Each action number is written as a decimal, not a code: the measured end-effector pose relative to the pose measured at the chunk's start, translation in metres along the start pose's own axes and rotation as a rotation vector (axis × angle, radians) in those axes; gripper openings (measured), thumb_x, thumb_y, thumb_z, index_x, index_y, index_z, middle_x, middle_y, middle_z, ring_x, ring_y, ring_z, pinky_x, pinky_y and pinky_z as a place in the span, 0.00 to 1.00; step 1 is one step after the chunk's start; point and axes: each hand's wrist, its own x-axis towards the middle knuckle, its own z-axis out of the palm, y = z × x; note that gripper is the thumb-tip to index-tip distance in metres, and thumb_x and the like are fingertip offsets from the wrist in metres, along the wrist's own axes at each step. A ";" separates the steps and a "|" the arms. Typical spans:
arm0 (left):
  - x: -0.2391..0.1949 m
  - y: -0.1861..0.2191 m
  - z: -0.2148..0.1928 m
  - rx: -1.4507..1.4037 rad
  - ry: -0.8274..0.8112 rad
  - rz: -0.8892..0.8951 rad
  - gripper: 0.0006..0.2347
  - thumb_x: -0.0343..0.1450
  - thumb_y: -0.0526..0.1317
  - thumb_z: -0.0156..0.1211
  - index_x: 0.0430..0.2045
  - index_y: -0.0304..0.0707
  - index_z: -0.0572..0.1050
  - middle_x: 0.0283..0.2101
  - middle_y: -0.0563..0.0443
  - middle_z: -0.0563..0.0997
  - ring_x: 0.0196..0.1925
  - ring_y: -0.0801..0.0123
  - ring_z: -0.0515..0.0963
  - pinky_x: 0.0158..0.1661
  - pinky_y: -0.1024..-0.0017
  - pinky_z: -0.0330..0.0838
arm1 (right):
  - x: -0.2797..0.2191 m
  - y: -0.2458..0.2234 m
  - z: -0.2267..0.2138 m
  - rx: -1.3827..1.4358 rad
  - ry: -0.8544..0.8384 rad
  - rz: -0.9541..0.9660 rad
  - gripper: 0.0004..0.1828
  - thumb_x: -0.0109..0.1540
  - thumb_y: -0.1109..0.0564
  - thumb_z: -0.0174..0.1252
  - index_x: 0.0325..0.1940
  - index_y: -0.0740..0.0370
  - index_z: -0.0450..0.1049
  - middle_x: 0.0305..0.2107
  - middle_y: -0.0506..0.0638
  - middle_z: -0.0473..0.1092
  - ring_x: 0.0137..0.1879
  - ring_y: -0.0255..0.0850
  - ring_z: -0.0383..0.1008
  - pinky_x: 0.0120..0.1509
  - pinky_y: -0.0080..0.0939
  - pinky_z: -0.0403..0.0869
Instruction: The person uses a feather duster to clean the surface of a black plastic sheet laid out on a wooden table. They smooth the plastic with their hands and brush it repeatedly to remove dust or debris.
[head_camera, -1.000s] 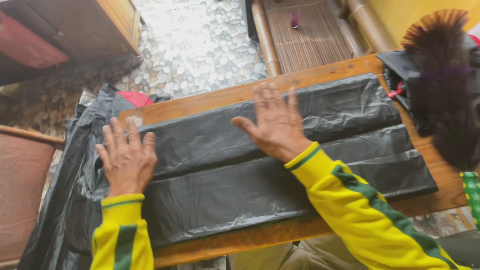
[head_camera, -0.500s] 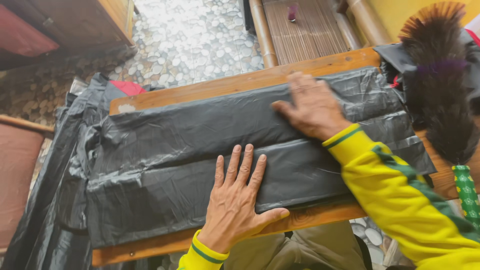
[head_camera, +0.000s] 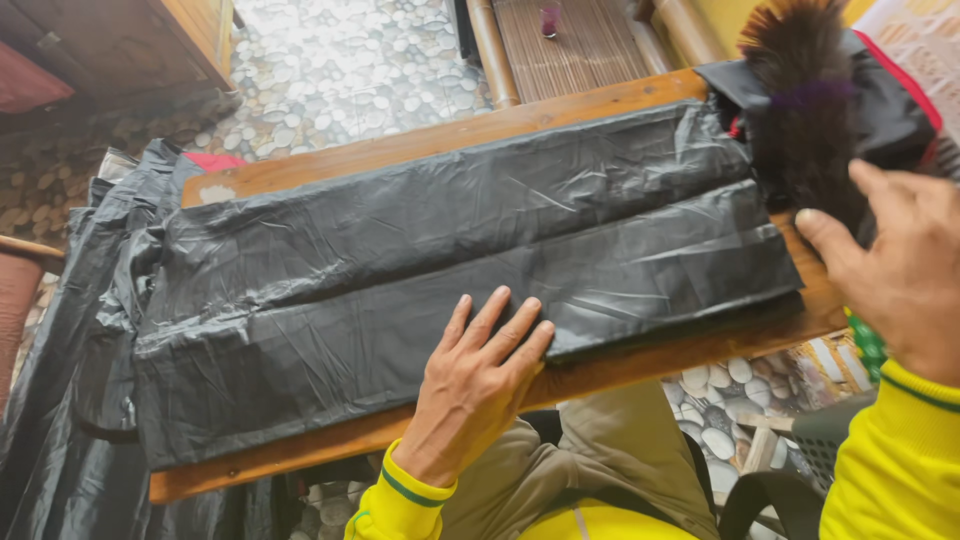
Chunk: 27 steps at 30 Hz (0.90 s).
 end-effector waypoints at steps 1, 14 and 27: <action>-0.002 0.002 0.002 0.002 0.007 0.010 0.10 0.72 0.37 0.53 0.47 0.42 0.73 0.56 0.47 0.73 0.60 0.46 0.70 0.58 0.47 0.59 | -0.013 0.002 -0.003 -0.005 0.011 0.004 0.28 0.66 0.55 0.65 0.64 0.78 0.76 0.48 0.72 0.71 0.58 0.60 0.69 0.66 0.51 0.66; -0.015 0.012 0.010 -0.167 0.142 0.017 0.08 0.64 0.39 0.60 0.33 0.38 0.76 0.44 0.50 0.80 0.53 0.55 0.77 0.56 0.56 0.65 | -0.079 -0.004 -0.013 -0.124 -0.310 0.387 0.32 0.63 0.44 0.49 0.71 0.52 0.64 0.41 0.65 0.66 0.36 0.68 0.75 0.38 0.67 0.75; -0.011 0.027 0.007 -0.111 0.224 0.008 0.02 0.70 0.33 0.55 0.29 0.39 0.75 0.40 0.52 0.81 0.48 0.59 0.80 0.51 0.61 0.70 | -0.092 -0.115 -0.095 0.444 0.089 0.062 0.23 0.61 0.59 0.52 0.62 0.60 0.70 0.43 0.60 0.69 0.45 0.49 0.72 0.55 0.46 0.67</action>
